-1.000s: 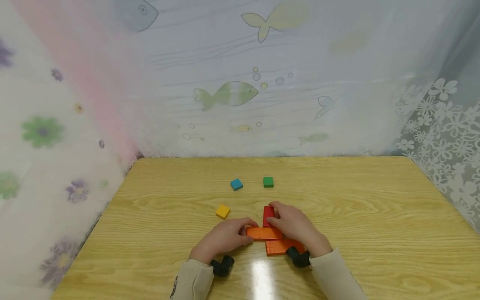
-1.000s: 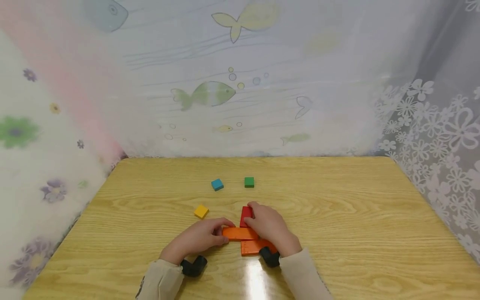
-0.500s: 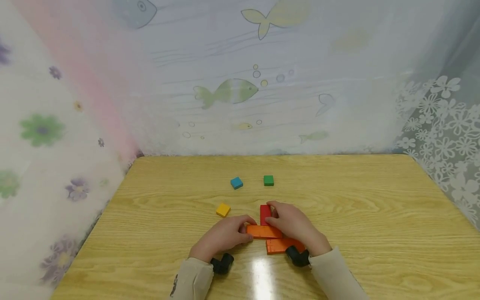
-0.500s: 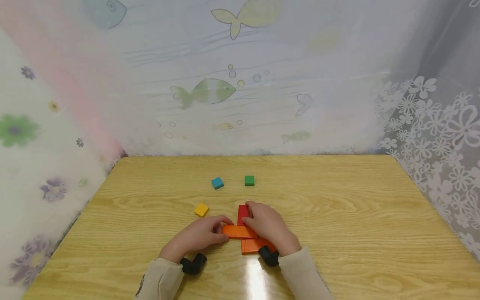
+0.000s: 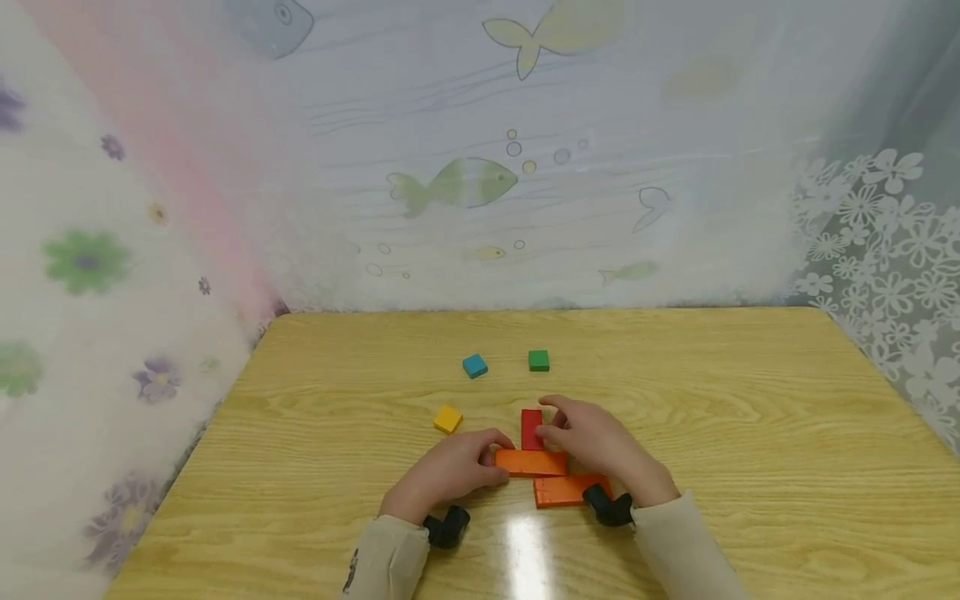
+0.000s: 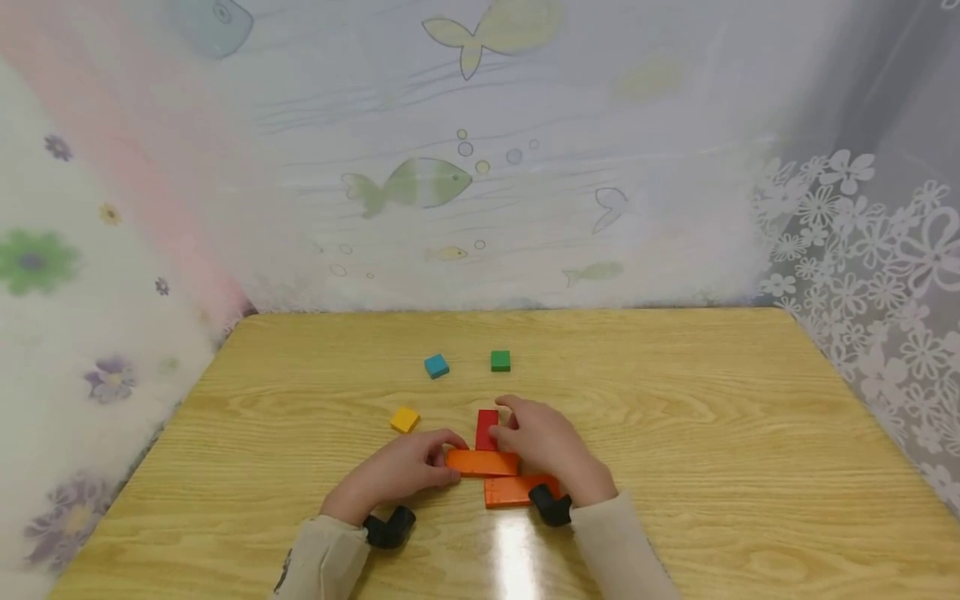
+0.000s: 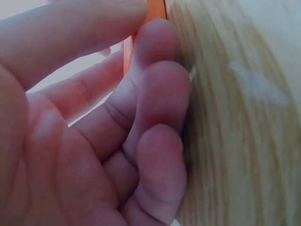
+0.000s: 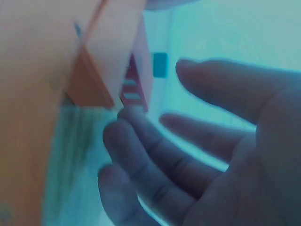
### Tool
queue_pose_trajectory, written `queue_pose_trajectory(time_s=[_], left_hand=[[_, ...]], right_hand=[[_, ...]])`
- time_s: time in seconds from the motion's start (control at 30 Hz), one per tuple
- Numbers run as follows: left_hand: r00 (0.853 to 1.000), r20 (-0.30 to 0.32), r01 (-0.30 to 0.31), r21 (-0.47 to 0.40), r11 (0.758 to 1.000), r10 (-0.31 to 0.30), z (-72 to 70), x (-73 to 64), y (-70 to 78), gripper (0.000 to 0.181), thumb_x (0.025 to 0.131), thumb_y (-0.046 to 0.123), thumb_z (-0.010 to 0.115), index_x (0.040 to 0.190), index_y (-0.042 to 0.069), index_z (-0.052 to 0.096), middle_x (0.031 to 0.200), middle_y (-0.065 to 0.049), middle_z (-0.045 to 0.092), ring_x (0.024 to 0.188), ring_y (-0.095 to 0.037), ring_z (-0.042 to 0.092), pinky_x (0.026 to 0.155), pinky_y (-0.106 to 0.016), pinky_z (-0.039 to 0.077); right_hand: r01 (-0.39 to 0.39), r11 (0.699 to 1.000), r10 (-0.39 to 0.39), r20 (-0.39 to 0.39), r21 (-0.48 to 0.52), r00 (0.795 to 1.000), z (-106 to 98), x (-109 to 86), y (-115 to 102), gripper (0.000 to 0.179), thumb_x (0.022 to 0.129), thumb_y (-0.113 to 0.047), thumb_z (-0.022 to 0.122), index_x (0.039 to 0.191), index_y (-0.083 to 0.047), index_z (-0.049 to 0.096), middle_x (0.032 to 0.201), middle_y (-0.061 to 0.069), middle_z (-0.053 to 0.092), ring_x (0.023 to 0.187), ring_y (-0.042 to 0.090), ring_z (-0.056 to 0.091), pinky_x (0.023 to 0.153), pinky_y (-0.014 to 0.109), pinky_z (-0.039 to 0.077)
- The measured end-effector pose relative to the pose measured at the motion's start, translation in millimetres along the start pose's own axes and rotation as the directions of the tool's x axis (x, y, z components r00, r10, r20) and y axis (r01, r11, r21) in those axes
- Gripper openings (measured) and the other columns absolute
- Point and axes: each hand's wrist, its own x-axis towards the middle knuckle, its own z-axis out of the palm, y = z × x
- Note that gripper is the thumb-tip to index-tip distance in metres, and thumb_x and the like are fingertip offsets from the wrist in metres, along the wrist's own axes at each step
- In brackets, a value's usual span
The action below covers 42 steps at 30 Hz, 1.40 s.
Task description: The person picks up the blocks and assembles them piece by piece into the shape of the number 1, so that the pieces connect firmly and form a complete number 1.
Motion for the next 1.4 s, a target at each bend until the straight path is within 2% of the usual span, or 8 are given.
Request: queue_pose_trajectory(time_s=[0.2,0.4,0.6,0.77,0.9,1.1,1.4], left_hand=[[1.000,-0.007,0.000,-0.002,1.000,0.000,1.2,1.1,0.8,0.029,0.081,0.028,0.065,0.108,0.022,0.058,0.068,0.003,0.051,0.058,-0.011,0.045,0.055,-0.025,0.036],[1.000,0.002,0.022,-0.026,0.999,-0.022,0.9,0.5,-1.1,0.029,0.081,0.028,0.065,0.108,0.023,0.058,0.068,0.002,0.051,0.057,-0.012,0.045,0.053,-0.025,0.035],[1.000,0.007,0.015,-0.025,1.000,-0.015,2.2,2.3,-2.7,0.028,0.080,0.028,0.065,0.107,0.024,0.058,0.067,0.003,0.051,0.056,-0.012,0.044,0.053,-0.025,0.035],[1.000,0.008,0.020,-0.029,0.999,-0.019,3.4,1.9,-3.1,0.027,0.080,0.028,0.066,0.106,0.025,0.058,0.067,0.003,0.051,0.056,-0.012,0.044,0.053,-0.025,0.034],[1.000,0.004,0.021,-0.032,0.999,-0.021,2.5,0.8,-2.2,0.027,0.080,0.028,0.066,0.106,0.025,0.058,0.068,0.003,0.051,0.056,-0.012,0.044,0.053,-0.025,0.034],[1.000,0.002,0.008,-0.023,1.000,-0.008,2.2,1.4,-2.7,0.027,0.081,0.028,0.065,0.107,0.026,0.058,0.068,0.004,0.051,0.057,-0.011,0.044,0.054,-0.025,0.035],[1.000,-0.002,0.008,-0.018,1.000,-0.008,1.2,0.1,-2.2,0.027,0.081,0.027,0.065,0.107,0.025,0.058,0.067,0.004,0.051,0.056,-0.011,0.044,0.054,-0.025,0.036]], right_hand=[[0.055,0.998,-0.055,-0.001,-0.034,0.998,-11.1,-6.5,-2.2,0.033,0.086,-0.032,0.058,0.115,-0.016,0.056,0.080,-0.007,0.055,0.068,0.009,0.050,0.066,0.030,0.042],[0.111,0.992,-0.110,0.026,-0.054,0.994,-10.8,-17.1,0.6,0.035,0.087,-0.032,0.057,0.117,-0.015,0.055,0.079,-0.011,0.053,0.069,0.008,0.049,0.064,0.029,0.042],[0.230,0.973,-0.226,0.084,-0.034,0.970,-13.1,-32.2,5.0,0.033,0.089,-0.035,0.052,0.117,-0.017,0.057,0.081,-0.013,0.054,0.071,0.005,0.050,0.065,0.028,0.043],[0.272,0.962,-0.267,0.165,-0.005,0.949,-15.5,-40.2,4.2,0.033,0.088,-0.037,0.054,0.112,-0.016,0.059,0.084,-0.014,0.055,0.074,0.003,0.050,0.066,0.026,0.044],[0.273,0.962,-0.263,0.189,-0.027,0.946,-18.7,-43.0,3.6,0.027,0.084,-0.035,0.060,0.102,-0.015,0.061,0.083,-0.013,0.054,0.072,0.004,0.049,0.065,0.026,0.043],[0.238,0.967,-0.216,0.204,-0.093,0.955,-20.0,-46.6,6.2,0.017,0.080,-0.036,0.064,0.087,-0.020,0.060,0.077,-0.014,0.051,0.066,0.005,0.046,0.060,0.027,0.040],[0.226,0.945,-0.184,0.189,-0.236,0.965,-15.3,-49.9,3.1,0.028,0.068,-0.029,0.076,0.074,-0.022,0.050,0.065,-0.008,0.044,0.057,0.008,0.038,0.052,0.025,0.032]])
